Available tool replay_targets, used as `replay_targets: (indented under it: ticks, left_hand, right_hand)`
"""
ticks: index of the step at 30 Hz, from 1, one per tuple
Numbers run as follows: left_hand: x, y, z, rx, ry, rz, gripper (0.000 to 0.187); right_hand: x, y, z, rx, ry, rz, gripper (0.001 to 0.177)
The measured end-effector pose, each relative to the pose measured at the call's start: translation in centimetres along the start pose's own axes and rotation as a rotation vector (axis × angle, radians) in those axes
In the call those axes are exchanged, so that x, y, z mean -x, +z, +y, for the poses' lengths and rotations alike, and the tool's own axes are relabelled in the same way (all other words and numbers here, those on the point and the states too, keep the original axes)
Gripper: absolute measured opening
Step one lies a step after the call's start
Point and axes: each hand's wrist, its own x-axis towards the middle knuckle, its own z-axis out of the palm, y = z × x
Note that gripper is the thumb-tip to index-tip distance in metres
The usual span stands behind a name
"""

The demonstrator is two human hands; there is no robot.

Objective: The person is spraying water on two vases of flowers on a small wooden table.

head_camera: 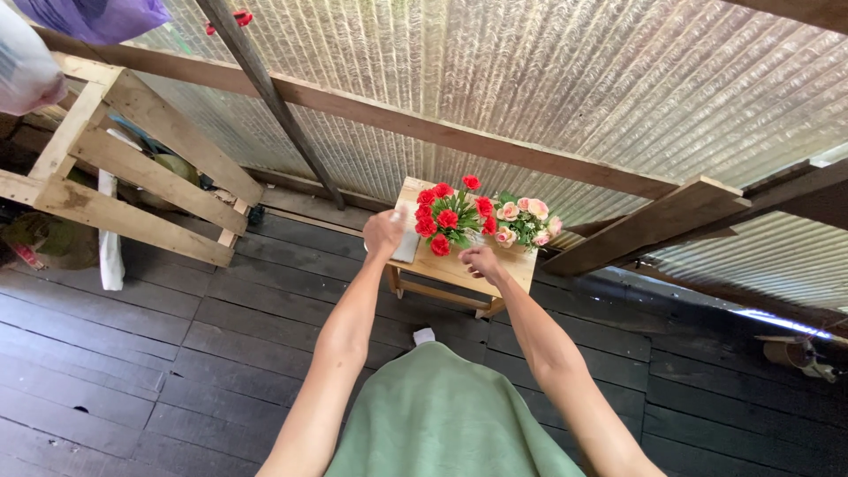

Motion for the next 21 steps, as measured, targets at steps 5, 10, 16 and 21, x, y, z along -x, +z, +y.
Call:
replay_targets:
  ticks: [5, 10, 16, 21]
  left_hand:
    - [1.5, -3.6, 2.2, -0.432, 0.394, -0.266, 0.077]
    - [1.1, -1.8, 0.2, -0.416, 0.388, -0.269, 0.074]
    - [-0.5, -0.5, 0.6, 0.410, -0.344, 0.066, 0.070]
    - [-0.2, -0.5, 1.2, 0.749, -0.581, 0.164, 0.076]
  right_hand:
    - [-0.4, -0.5, -0.4, 0.001, 0.013, 0.009, 0.027]
    - [0.5, -0.8, -1.0, -0.006, 0.018, 0.010, 0.028]
    - [0.2, -1.0, -0.3, 0.000, 0.015, 0.011, 0.027]
    - [0.1, -1.1, -0.6, 0.009, 0.033, 0.036, 0.026]
